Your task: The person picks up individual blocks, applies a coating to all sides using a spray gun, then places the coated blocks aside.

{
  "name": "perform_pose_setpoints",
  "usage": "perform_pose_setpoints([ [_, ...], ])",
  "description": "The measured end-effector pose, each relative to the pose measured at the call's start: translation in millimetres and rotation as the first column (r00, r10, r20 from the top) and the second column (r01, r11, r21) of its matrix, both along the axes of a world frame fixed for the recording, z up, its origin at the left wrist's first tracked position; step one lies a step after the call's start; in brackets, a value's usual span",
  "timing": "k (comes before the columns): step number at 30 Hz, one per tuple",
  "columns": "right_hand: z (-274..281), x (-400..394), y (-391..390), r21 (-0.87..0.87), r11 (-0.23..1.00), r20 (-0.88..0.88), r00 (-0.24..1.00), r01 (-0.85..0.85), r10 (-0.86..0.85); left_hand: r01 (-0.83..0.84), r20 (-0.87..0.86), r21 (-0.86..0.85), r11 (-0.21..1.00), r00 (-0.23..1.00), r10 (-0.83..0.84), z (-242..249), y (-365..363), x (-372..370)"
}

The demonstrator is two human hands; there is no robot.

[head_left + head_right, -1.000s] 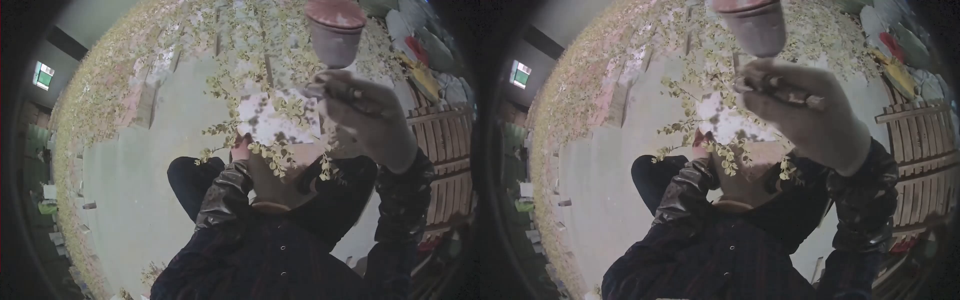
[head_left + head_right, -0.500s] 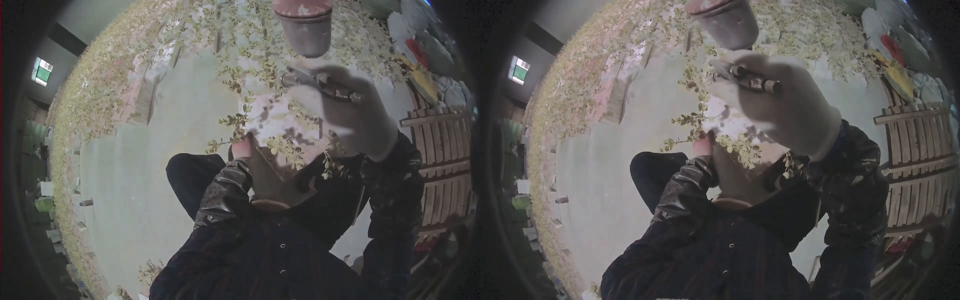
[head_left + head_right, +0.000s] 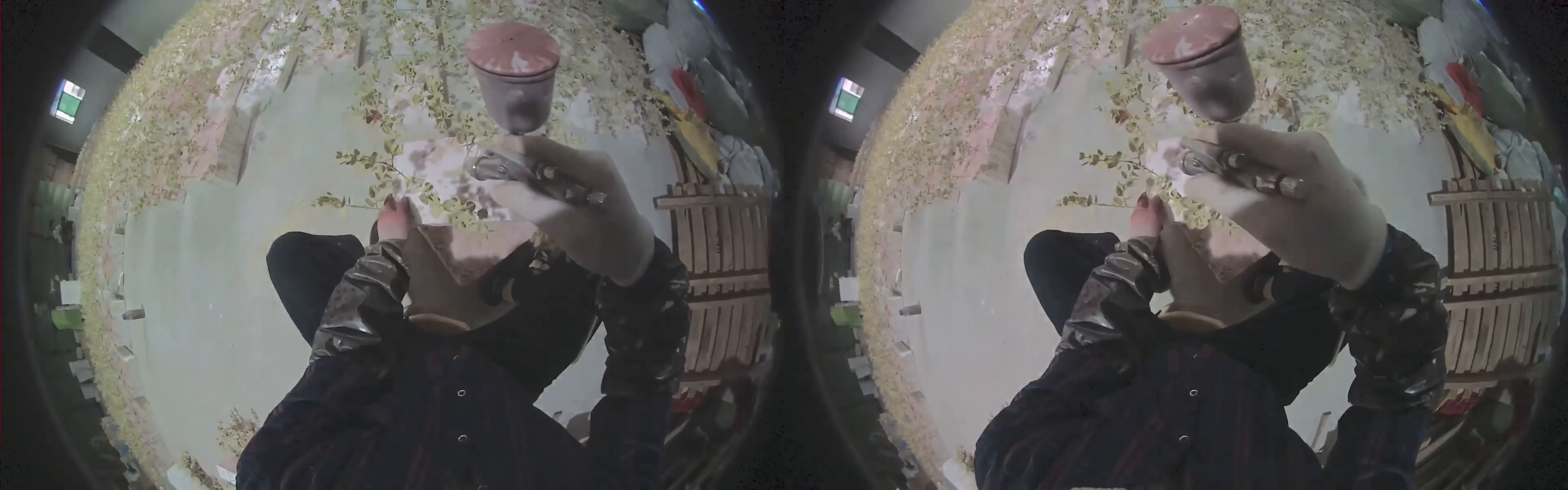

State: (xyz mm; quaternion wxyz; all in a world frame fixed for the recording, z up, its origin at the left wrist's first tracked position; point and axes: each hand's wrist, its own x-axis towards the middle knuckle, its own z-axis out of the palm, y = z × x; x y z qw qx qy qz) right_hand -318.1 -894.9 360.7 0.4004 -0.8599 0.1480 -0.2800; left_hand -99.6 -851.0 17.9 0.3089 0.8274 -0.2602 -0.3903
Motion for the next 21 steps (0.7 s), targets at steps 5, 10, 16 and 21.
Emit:
perform_pose_setpoints([
  [5,-7.4,10.0,-3.2,-0.159,0.987,0.041,0.999,-0.001,0.008,0.05,0.049,0.022,0.998,0.997,-0.051,16.1,0.7,-5.2],
  [10,-23.1,-2.4,-18.5,-0.203,0.979,0.002,1.0,0.012,-0.012,-0.038,-0.011,0.012,0.999,0.999,0.038,3.5,0.1,-3.5],
  [16,-7.4,7.0,-3.0,-0.135,0.989,-0.043,0.997,0.056,-0.063,0.086,0.042,0.067,0.994,0.995,-0.089,-2.8,-3.9,-0.8],
  [21,-12.2,-10.1,0.7,-0.111,0.99,0.023,0.996,0.083,-0.081,0.228,0.116,0.096,0.969,0.964,-0.238,10.9,-1.0,-1.7],
])
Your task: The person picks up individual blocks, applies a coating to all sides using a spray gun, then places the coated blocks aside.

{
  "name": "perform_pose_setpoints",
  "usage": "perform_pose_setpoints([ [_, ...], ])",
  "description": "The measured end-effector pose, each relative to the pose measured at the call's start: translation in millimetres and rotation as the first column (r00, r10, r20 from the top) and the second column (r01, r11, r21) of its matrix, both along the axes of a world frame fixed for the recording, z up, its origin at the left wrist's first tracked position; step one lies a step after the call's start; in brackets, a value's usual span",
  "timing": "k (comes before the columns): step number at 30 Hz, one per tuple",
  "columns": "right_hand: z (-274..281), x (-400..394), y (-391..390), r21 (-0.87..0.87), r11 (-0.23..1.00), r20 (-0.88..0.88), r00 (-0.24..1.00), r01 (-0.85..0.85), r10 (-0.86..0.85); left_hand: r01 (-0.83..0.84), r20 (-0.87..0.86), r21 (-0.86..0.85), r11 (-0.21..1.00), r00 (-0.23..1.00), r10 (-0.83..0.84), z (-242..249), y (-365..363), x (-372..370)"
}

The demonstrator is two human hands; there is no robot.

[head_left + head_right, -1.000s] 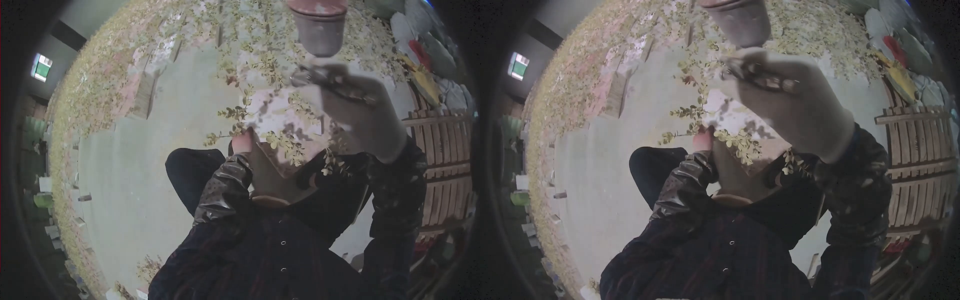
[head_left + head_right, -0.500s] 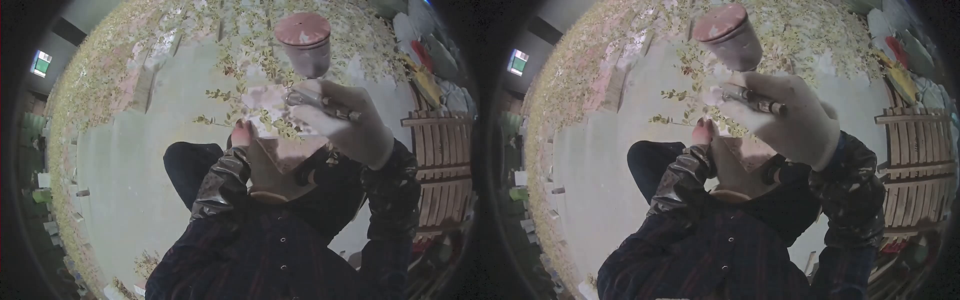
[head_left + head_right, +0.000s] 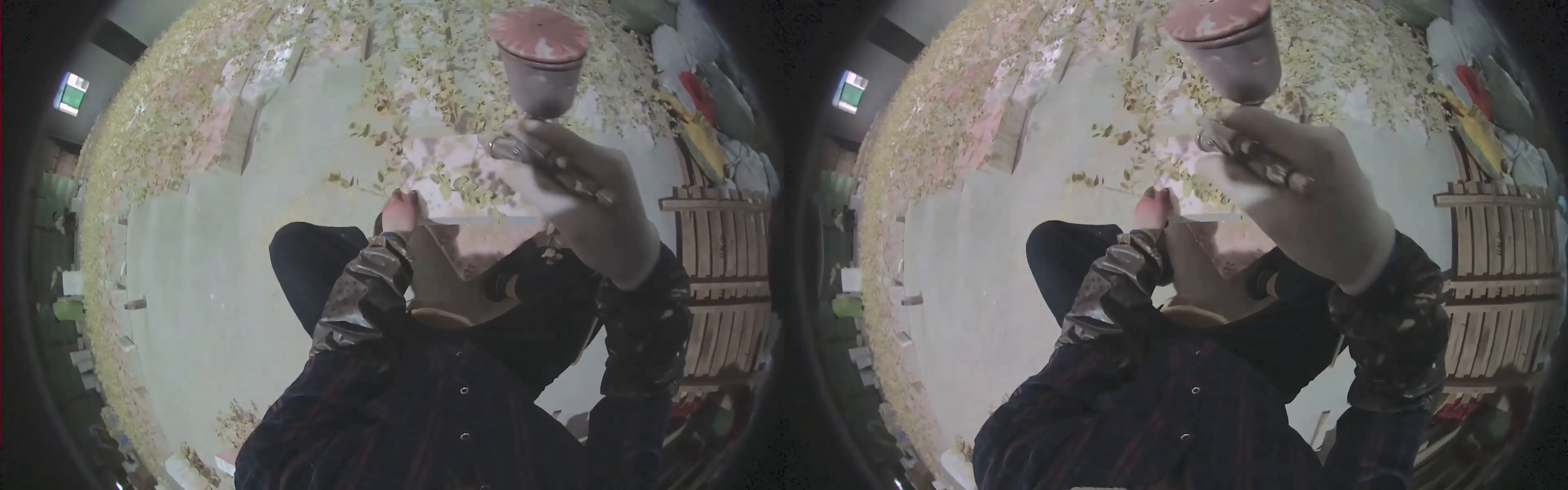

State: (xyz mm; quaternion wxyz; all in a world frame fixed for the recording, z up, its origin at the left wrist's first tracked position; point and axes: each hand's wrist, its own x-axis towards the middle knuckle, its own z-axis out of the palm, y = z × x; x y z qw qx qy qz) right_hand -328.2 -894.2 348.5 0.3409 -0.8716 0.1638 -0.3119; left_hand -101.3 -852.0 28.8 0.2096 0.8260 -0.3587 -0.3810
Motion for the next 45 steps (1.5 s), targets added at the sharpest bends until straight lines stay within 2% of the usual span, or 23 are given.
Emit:
perform_pose_setpoints([
  [2,-5.9,-1.5,1.6,0.098,0.989,-0.02,0.993,-0.115,0.117,0.269,0.285,0.048,0.962,0.919,-0.271,-10.1,-2.9,9.0],
  [3,-9.1,3.7,1.1,0.122,0.982,-0.023,0.989,-0.141,0.145,0.333,0.351,0.073,0.94,0.874,-0.337,-13.3,-8.4,13.8],
  [6,-13.0,18.7,17.5,0.092,0.972,0.137,0.97,-0.216,0.203,0.289,0.301,0.047,0.956,0.909,-0.29,-16.4,-12.8,13.0],
  [9,-5.9,18.5,29.5,0.153,0.98,0.035,0.992,-0.125,0.121,0.425,0.358,0.077,0.902,0.833,-0.422,-29.4,-13.7,15.8],
  [12,3.0,17.4,34.8,0.221,0.975,-0.16,0.987,0.015,0.021,0.516,0.336,0.1,0.851,0.787,-0.517,-10.7,-15.0,17.3],
  [14,0.8,14.6,33.6,0.279,0.96,-0.121,0.99,-0.042,0.078,0.339,0.236,0.112,0.934,0.904,-0.356,22.2,-10.4,7.4],
  [15,0.8,13.3,34.4,0.293,0.955,-0.109,0.99,-0.055,0.09,0.294,0.213,0.119,0.948,0.926,-0.313,26.0,-8.5,5.1],
  [17,7.3,13.5,36.5,0.231,0.971,-0.101,0.991,-0.066,0.092,0.39,0.307,0.142,0.91,0.856,-0.415,13.0,-8.8,8.6],
  [20,17.1,16.0,44.5,0.118,0.991,-0.11,0.991,-0.068,0.081,0.452,0.398,0.154,0.878,0.786,-0.474,-17.8,-9.3,15.3],
  [24,18.0,12.3,53.2,0.037,0.999,-0.09,0.996,-0.011,0.014,0.467,0.441,0.153,0.871,0.756,-0.483,4.5,1.1,17.6],
  [27,17.3,-7.2,57.8,0.118,0.992,-0.1,0.993,-0.046,0.058,0.506,0.464,0.126,0.853,0.73,-0.501,7.6,5.3,20.6],
  [30,16.4,-29.9,57.1,0.091,0.995,-0.003,0.999,-0.044,0.045,0.448,0.275,0.082,0.89,0.848,-0.452,22.6,1.8,25.5],
  [33,18.2,-40.6,56.5,0.139,0.99,0.062,0.998,-0.017,0.009,0.314,0.197,0.012,0.949,0.93,-0.31,-9.5,-5.2,40.7],
  [36,20.1,-41.7,56.9,0.194,0.98,0.093,0.993,0.051,-0.071,0.482,0.369,0.09,0.872,0.797,-0.479,18.1,1.4,38.5],
  [38,20.2,-38.7,55.0,0.11,0.991,0.003,0.997,0.082,-0.083,0.487,0.378,0.126,0.865,0.782,-0.495,20.3,-2.9,37.3],
  [42,15.7,-33.6,51.1,0.081,0.995,-0.062,0.997,0.056,-0.051,0.491,0.369,0.201,0.848,0.764,-0.53,22.4,0.6,38.3],
  [45,17.2,-27.9,47.2,0.011,0.999,-0.16,0.986,0.053,-0.051,0.44,0.425,0.177,0.88,0.773,-0.472,7.8,0.0,46.9],
])
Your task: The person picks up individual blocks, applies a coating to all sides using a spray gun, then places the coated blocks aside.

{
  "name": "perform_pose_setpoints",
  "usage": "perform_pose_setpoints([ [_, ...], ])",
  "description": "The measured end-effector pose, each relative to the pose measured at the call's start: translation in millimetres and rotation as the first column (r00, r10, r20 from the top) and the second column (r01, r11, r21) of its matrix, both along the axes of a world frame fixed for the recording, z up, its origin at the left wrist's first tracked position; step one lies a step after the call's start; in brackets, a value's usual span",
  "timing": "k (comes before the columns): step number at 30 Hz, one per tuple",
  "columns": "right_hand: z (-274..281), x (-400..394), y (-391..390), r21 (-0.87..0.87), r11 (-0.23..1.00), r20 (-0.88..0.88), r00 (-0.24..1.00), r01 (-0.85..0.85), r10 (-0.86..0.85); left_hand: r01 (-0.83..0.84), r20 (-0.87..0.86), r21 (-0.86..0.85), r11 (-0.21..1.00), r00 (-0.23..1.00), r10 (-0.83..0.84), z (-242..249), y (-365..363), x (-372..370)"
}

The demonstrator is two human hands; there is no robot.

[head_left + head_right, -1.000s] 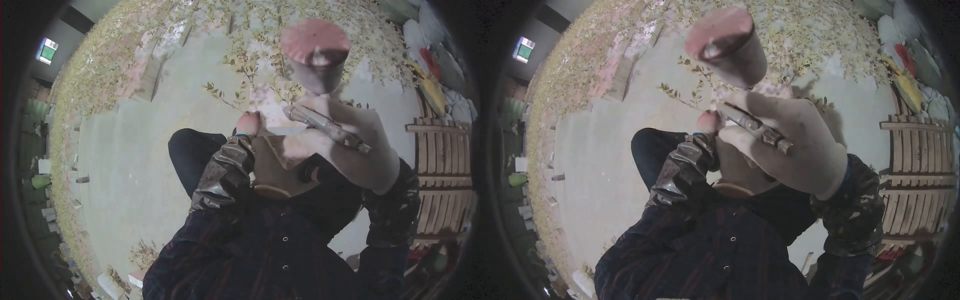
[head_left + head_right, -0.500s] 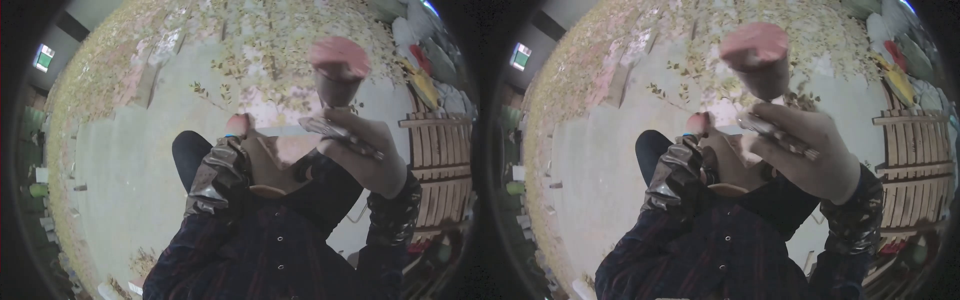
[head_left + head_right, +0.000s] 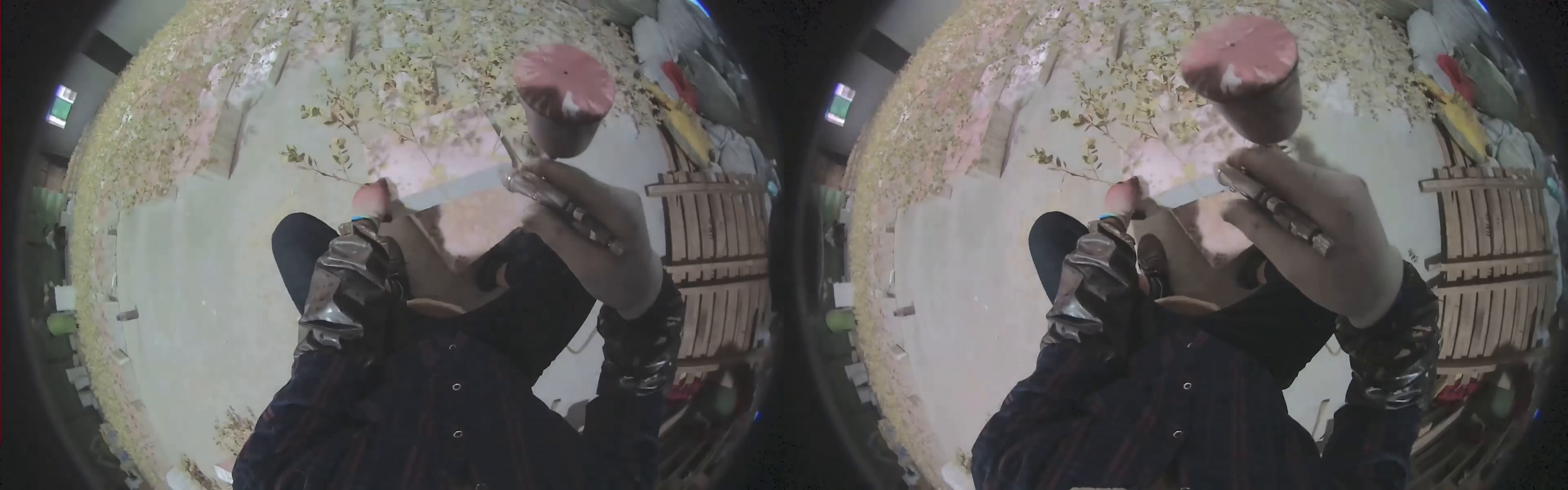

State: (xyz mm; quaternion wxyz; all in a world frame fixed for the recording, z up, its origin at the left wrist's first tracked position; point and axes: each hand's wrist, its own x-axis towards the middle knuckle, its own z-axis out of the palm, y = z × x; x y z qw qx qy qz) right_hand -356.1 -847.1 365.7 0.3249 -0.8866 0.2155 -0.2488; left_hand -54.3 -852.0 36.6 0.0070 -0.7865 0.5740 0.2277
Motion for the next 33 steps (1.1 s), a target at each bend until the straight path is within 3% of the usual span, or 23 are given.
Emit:
perform_pose_setpoints([
  [6,0.4,2.4,-0.7,-0.03,0.999,0.076,0.996,0.038,-0.036,-0.063,-0.024,-0.027,0.998,0.998,0.063,7.2,0.0,-5.3],
  [9,-1.0,2.1,-3.9,-0.115,0.993,0.003,0.999,0.035,-0.034,-0.265,-0.174,0.011,0.964,0.949,0.263,-2.6,-3.1,0.7],
  [12,-4.1,3.7,-4.6,-0.153,0.988,0.043,0.999,-0.002,0.009,-0.155,-0.059,-0.015,0.988,0.986,0.154,-4.3,0.0,5.0],
  [15,-0.2,-3.1,-0.9,-0.02,1.0,-0.017,1.0,-0.01,0.009,-0.151,-0.059,-0.059,0.987,0.987,0.147,-8.3,2.8,7.6],
  [18,-4.8,-9.1,-2.8,-0.039,0.999,0.114,0.993,-0.009,0.014,-0.066,-0.033,-0.049,0.997,0.997,0.064,12.2,5.1,5.0],
  [20,-6.5,-13.6,-2.6,-0.047,0.998,0.144,0.989,0.029,-0.022,-0.257,-0.188,0.011,0.966,0.948,0.255,12.5,0.6,6.3],
  [24,-10.6,-19.3,-5.8,-0.059,0.997,0.219,0.975,0.048,-0.034,-0.439,-0.345,0.096,0.893,0.827,0.444,45.6,0.2,2.3],
  [26,-7.7,-21.1,-5.7,0.035,0.991,0.236,0.962,0.131,-0.135,-0.611,-0.475,0.135,0.78,0.651,0.592,79.0,3.2,-5.6],
  [27,-6.1,-24.4,-5.3,0.055,0.987,0.246,0.956,0.15,-0.159,-0.65,-0.505,0.142,0.747,0.602,0.619,84.7,4.8,-7.0],
  [30,2.7,-30.4,-5.1,0.076,0.954,0.214,0.93,0.29,-0.3,-0.646,-0.494,0.066,0.761,0.641,0.587,82.1,7.0,4.8],
  [33,4.8,-37.2,-4.4,0.145,0.929,0.24,0.899,0.341,-0.367,-0.712,-0.477,0.129,0.69,0.565,0.673,99.0,1.3,6.2],
])
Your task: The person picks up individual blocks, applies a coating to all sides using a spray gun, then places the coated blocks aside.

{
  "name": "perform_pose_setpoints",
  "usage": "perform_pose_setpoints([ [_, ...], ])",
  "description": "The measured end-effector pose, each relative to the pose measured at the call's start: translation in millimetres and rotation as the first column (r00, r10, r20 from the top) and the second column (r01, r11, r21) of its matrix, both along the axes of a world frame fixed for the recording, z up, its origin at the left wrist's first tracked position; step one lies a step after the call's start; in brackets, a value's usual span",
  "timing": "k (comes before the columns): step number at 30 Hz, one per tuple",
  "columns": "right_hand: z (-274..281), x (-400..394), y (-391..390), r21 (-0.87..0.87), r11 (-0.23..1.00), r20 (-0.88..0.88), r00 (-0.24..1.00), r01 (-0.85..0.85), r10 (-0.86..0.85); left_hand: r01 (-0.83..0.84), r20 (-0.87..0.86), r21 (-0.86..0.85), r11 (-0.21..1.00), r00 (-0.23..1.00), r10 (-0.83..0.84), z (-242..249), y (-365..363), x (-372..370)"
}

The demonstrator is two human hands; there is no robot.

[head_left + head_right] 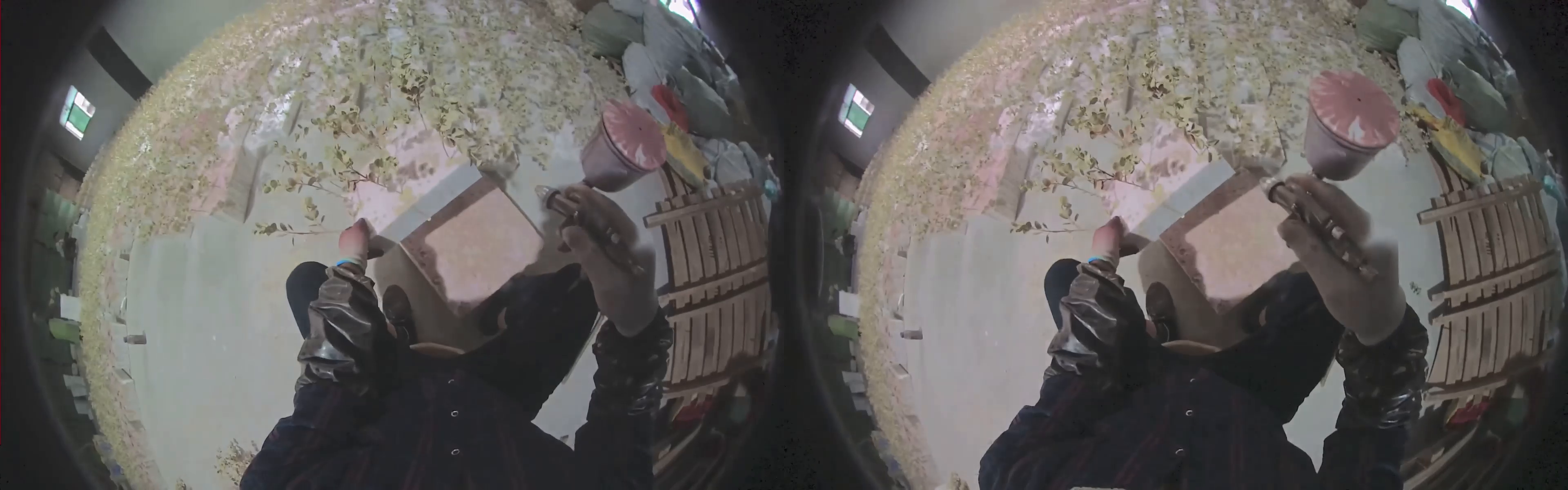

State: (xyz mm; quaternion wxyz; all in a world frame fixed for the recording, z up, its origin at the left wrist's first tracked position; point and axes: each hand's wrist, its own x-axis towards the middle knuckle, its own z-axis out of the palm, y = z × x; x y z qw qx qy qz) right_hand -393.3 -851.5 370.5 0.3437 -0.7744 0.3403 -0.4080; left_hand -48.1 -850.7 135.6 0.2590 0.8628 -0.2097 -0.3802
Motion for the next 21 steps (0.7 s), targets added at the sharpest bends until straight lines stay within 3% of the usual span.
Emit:
perform_pose_setpoints([
  [3,3.0,5.4,5.0,-0.005,0.997,-0.001,0.997,-0.071,0.071,0.062,0.108,-0.067,0.996,0.993,-0.055,-43.1,-3.2,60.8],
  [5,-0.9,3.7,8.1,0.157,0.984,0.012,0.997,-0.081,0.08,0.311,0.473,-0.052,0.949,0.845,-0.251,-22.3,2.7,86.7],
  [6,-5.1,0.9,12.0,0.205,0.967,0.025,0.988,-0.153,0.152,0.304,0.559,-0.016,0.953,0.793,-0.244,-9.6,17.1,98.0],
  [9,-23.2,-0.8,7.4,0.088,0.995,-0.157,0.987,0.04,-0.026,0.249,0.622,0.316,0.915,0.674,-0.399,70.0,76.1,140.1],
  [10,-13.0,30.9,6.9,0.028,0.993,-0.215,0.97,-0.111,0.115,0.046,0.552,0.171,0.984,0.823,-0.134,83.8,120.2,156.9],
  [11,-1.7,56.1,11.2,-0.105,0.966,-0.346,0.92,-0.234,0.186,-0.251,0.304,-0.117,0.961,0.912,0.275,93.6,156.3,168.1],
  [12,9.8,74.2,18.0,-0.166,0.926,-0.412,0.877,-0.338,0.246,-0.449,0.139,-0.233,0.862,0.862,0.487,81.3,198.0,183.0],
  [15,30.8,79.4,-2.3,-0.473,0.716,-0.63,0.765,-0.514,0.133,-0.546,0.303,-0.074,0.835,0.785,0.54,27.3,295.0,225.1],
  [18,-2.3,57.4,-37.0,-0.531,0.792,-0.456,0.89,-0.301,0.033,-0.564,0.421,0.09,0.821,0.768,0.482,-13.8,448.1,190.1],
  [21,7.8,95.9,-14.4,-0.566,0.735,-0.552,0.834,-0.373,-0.002,-0.502,0.494,0.245,0.829,0.8,0.339,-66.9,501.5,220.0],
])
